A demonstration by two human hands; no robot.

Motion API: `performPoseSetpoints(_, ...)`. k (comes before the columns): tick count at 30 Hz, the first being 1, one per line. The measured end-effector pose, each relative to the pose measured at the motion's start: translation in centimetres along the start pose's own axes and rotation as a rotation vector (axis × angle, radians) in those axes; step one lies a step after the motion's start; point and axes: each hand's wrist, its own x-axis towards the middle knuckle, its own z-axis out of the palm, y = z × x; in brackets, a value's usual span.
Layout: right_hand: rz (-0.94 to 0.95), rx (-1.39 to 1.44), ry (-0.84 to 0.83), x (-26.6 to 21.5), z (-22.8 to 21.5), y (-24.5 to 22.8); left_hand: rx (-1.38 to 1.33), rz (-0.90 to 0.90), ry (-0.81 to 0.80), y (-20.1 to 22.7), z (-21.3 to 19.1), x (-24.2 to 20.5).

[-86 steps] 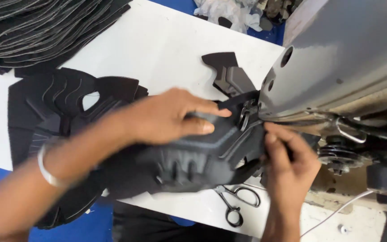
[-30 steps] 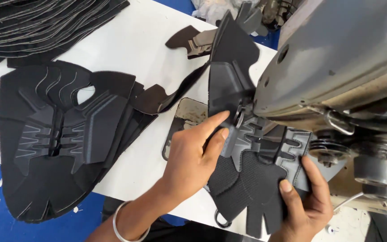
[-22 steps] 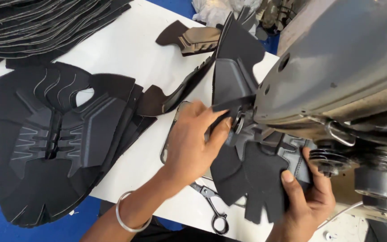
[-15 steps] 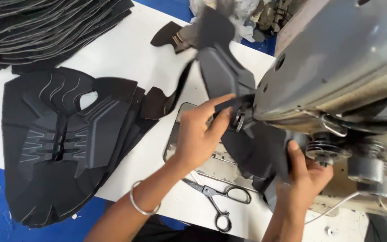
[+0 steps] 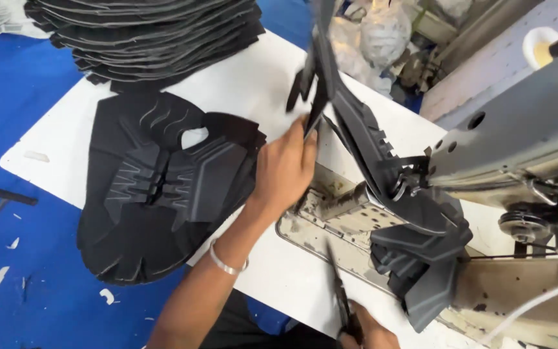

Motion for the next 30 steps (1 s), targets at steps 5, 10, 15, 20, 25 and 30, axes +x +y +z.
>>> performPoseSetpoints(5, 0.098, 1.156, -0.46, 2.8, -2.9, -4.8, -0.172, 0.03, -0.013, 2.2, -3.5, -0.9)
performPoseSetpoints(10, -0.547, 1.385, -0.114, 9.6, -11.4, -19.2, -0.173, 0.032, -0.09, 2.2, -4.1, -0.7)
performPoseSetpoints(15, -0.45, 1.354, -0.002, 13.1, -11.9, -19.9, -0.158, -0.011, -0.096, 1.8, -4.2, 0.1)
performPoseSetpoints(20, -0.399, 1.407, -0.075, 10.7, -11.5, -18.0, -0.08, -0.024, 0.088, 0.6, -2.6, 6.5)
performPoseSetpoints(25, 0.093, 0.54, -0.212, 5.5, -14.3, -16.6, 0.195, 0.273, -0.063, -5.0, 3.6, 17.7)
performPoseSetpoints(30, -0.111, 0.231, 0.07, 2.2, -13.1, -10.7, 0.329, 0.375, -0.162, 0.6, -6.1, 12.9)
